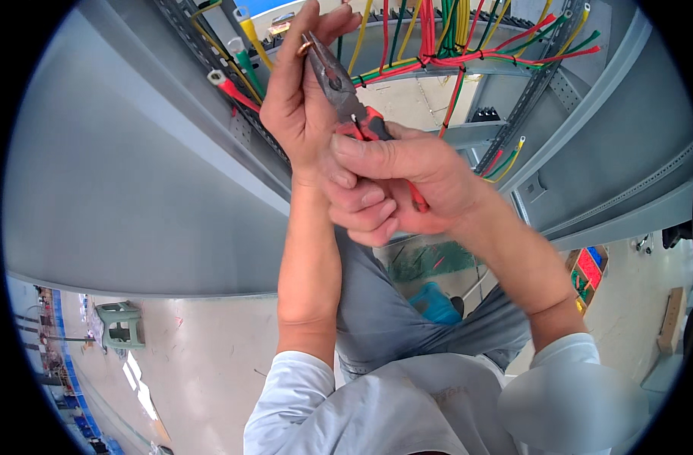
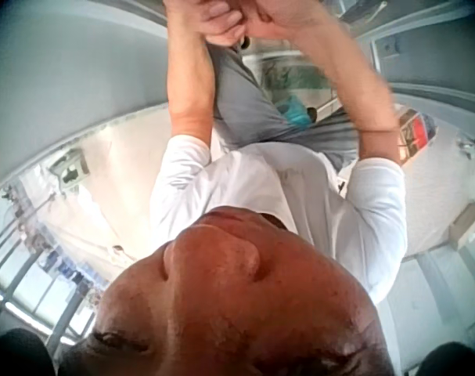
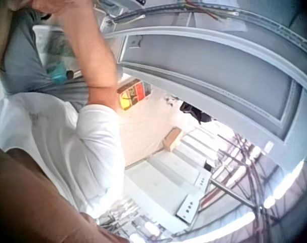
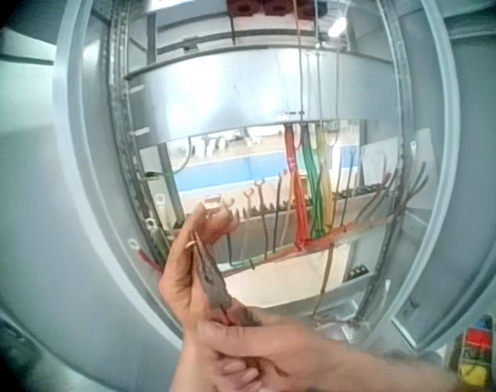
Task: The person sits on the floor in front of an open electrical panel and uses pliers to strip and crimp the ends of multiple colored wires. The person then picks up a small white connector and attaches it to a wire.
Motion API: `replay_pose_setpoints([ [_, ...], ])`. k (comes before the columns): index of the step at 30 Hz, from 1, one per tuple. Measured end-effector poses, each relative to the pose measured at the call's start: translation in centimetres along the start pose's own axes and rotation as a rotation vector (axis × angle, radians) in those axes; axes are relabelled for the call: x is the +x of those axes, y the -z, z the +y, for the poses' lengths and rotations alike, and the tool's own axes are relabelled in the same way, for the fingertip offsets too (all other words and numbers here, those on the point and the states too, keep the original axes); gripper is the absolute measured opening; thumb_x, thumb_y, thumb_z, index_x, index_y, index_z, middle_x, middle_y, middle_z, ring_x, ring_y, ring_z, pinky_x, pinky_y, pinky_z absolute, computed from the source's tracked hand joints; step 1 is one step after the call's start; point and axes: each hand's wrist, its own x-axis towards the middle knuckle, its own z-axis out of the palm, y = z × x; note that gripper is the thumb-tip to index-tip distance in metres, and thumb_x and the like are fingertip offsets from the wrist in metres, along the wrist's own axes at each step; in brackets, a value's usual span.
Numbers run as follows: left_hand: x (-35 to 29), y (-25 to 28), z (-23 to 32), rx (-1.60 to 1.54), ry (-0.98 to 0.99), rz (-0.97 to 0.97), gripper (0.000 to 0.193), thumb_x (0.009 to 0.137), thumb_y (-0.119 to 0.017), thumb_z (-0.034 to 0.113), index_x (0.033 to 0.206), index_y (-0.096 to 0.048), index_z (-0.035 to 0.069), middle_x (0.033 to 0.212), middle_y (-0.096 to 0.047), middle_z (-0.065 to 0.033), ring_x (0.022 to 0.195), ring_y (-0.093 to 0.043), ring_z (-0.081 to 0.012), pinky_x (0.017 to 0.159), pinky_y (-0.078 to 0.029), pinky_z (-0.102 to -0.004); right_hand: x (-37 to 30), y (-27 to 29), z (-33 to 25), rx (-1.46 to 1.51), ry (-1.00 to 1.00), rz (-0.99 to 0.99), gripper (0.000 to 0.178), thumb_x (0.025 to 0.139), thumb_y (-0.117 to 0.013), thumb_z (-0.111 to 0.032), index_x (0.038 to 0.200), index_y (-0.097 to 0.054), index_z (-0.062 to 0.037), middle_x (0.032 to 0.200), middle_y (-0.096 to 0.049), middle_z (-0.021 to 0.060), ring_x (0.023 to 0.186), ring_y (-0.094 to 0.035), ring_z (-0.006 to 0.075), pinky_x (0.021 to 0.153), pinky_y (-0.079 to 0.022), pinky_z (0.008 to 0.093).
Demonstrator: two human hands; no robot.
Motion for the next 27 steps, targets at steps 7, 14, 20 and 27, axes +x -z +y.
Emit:
replay_pose_setpoints([
  [7,0.3,0.2,-0.8,0.067,0.173,-0.002,0.039,0.105,-0.050,0.006,0.143,-0.053,-0.001,0.122,-0.068,-0.0183,0.114,-0.065,-0.0248,0.103,-0.048,-0.0353,2.2,4.0,0.5,0.182,0.067,-0.270,0.031,0.106,-0.051,-0.037,0.102,-0.057,-0.0070,0.076,-0.046,-0.0007,0.060,-0.039,0.0119,0.052,-0.034,0.0265],
  [14,1.3,0.8,-1.0,0.259,0.267,0.014,0.038,0.106,-0.052,0.014,0.136,-0.055,-0.010,0.119,-0.069,-0.0211,0.106,-0.067,-0.0251,0.100,-0.050,-0.0371,-2.8,0.0,-6.4,-1.521,0.141,0.676,0.035,0.100,-0.058,-0.034,0.100,-0.066,0.0003,0.081,-0.069,0.0158,0.083,-0.069,0.0345,0.073,-0.053,0.0464],
  [20,1.4,-0.3,-0.3,0.172,0.239,-0.011,0.038,0.107,-0.047,0.012,0.139,-0.053,-0.008,0.124,-0.067,-0.0205,0.110,-0.066,-0.0237,0.105,-0.047,-0.0373,-3.2,-0.7,-4.8,-2.011,0.395,0.910,0.030,0.095,-0.062,-0.026,0.096,-0.065,0.0039,0.081,-0.069,0.0227,0.080,-0.068,0.0427,0.072,-0.054,0.0506],
  [27,1.2,-0.2,-1.3,0.111,0.185,-0.012,0.033,0.106,-0.049,0.009,0.136,-0.058,-0.003,0.120,-0.070,-0.0147,0.107,-0.068,-0.0188,0.096,-0.052,-0.0313,-1.4,-0.4,-4.6,-2.238,0.487,0.988,0.025,0.093,-0.062,-0.020,0.091,-0.064,0.0055,0.074,-0.069,0.0218,0.072,-0.071,0.0387,0.063,-0.056,0.0461],
])
